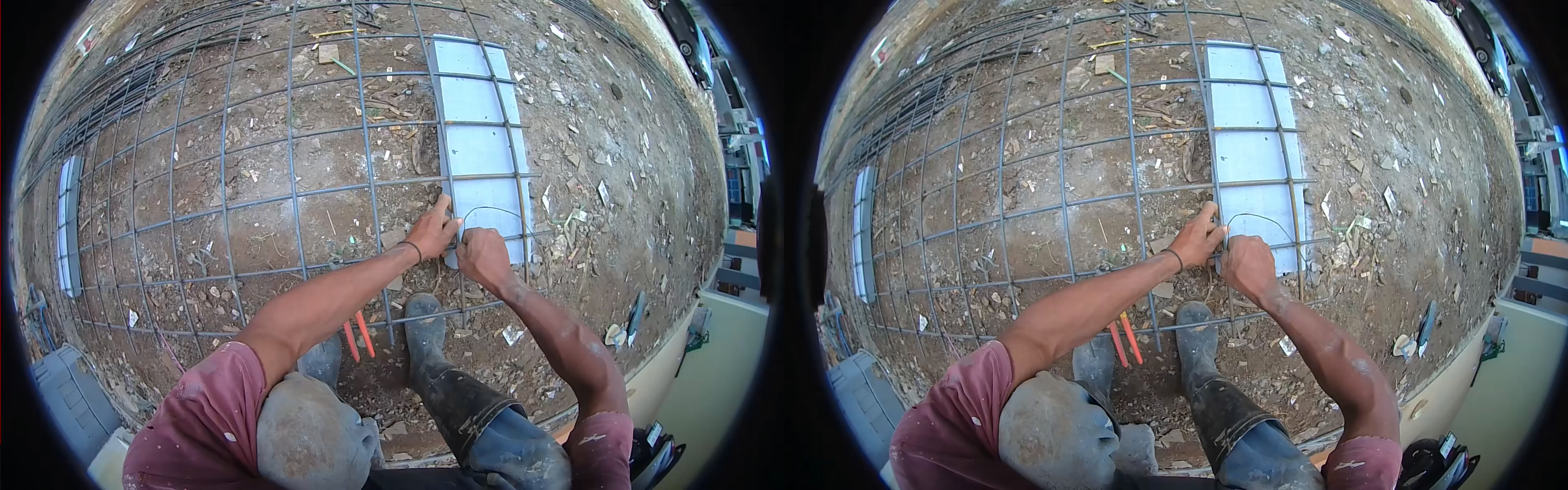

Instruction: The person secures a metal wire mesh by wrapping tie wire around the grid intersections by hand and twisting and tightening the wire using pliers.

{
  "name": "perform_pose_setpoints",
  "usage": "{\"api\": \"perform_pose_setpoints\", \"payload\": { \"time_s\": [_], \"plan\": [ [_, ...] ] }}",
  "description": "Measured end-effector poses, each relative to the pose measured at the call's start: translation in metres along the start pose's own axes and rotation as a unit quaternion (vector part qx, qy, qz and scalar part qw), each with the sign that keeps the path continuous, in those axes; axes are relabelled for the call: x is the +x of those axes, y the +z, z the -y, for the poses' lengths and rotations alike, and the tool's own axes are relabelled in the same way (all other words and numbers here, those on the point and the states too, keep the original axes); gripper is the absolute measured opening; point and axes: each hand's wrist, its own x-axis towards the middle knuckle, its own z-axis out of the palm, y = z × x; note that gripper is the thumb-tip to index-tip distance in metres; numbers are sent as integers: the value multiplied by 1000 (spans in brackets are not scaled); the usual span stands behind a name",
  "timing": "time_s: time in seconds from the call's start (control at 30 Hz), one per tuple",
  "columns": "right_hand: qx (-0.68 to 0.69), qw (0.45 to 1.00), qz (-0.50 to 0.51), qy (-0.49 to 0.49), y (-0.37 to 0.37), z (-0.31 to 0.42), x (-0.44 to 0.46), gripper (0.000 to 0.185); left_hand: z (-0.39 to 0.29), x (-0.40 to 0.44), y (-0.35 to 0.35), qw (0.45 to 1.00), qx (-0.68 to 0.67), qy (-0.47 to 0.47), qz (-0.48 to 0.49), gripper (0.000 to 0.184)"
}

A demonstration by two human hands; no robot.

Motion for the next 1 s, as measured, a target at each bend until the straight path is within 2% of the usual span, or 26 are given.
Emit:
{"api": "perform_pose_setpoints", "payload": {
  "time_s": [0.03, 0.1, 0.17, 0.23, 0.3, 0.37, 0.43, 0.47, 0.53, 0.6, 0.63, 0.7, 0.73, 0.8, 0.93, 1.0],
  "plan": [
    [1, 1000, 5, -1, -8, 6, -3, 17, -2, -1, -3, 999, -41, -9, 8, 33],
    [-66, 995, -70, 0, -17, 22, -25, 22, -8, -1, -9, 995, -69, -61, 46, 28],
    [-103, 990, -79, -54, -19, 31, -47, 25, -11, -4, -11, 985, -130, -92, 67, 29],
    [-72, 993, -53, -80, -9, 51, -67, 20, -9, -2, -15, 981, -138, -100, 88, 32],
    [36, 984, 67, -161, 6, 78, -89, 20, -6, 0, -18, 980, -123, -117, 105, 34],
    [57, 955, 59, -285, 35, 100, -99, 43, -10, 3, -18, 980, -106, -119, 122, 37],
    [35, 931, 50, -359, 58, 127, -99, 67, -17, 4, -19, 976, -96, -161, 110, 40],
    [15, 935, 58, -349, 67, 141, -99, 65, -21, 6, -20, 977, -95, -154, 117, 40],
    [-8, 941, 65, -333, 81, 161, -95, 63, -26, 7, -22, 968, -90, -197, 127, 46],
    [-52, 952, 138, -269, 88, 172, -89, 60, -31, 8, -25, 957, -83, -241, 136, 55],
    [-54, 953, 136, -266, 89, 172, -90, 60, -33, 8, -25, 958, -82, -237, 139, 55],
    [13, 964, 89, -251, 93, 172, -92, 47, -37, 7, -25, 957, -65, -250, 133, 55],
    [8, 964, 88, -251, 102, 170, -89, 47, -36, 7, -25, 959, -60, -246, 130, 55],
    [25, 977, 10, -212, 112, 169, -86, 34, -30, 7, -22, 962, -67, -232, 123, 55],
    [60, 972, 26, -226, 84, 162, -90, 43, -29, 11, -22, 963, -41, -226, 142, 54],
    [125, 949, 172, -232, 43, 153, -93, 61, -34, 13, -24, 962, -21, -224, 152, 53]
  ]
}}
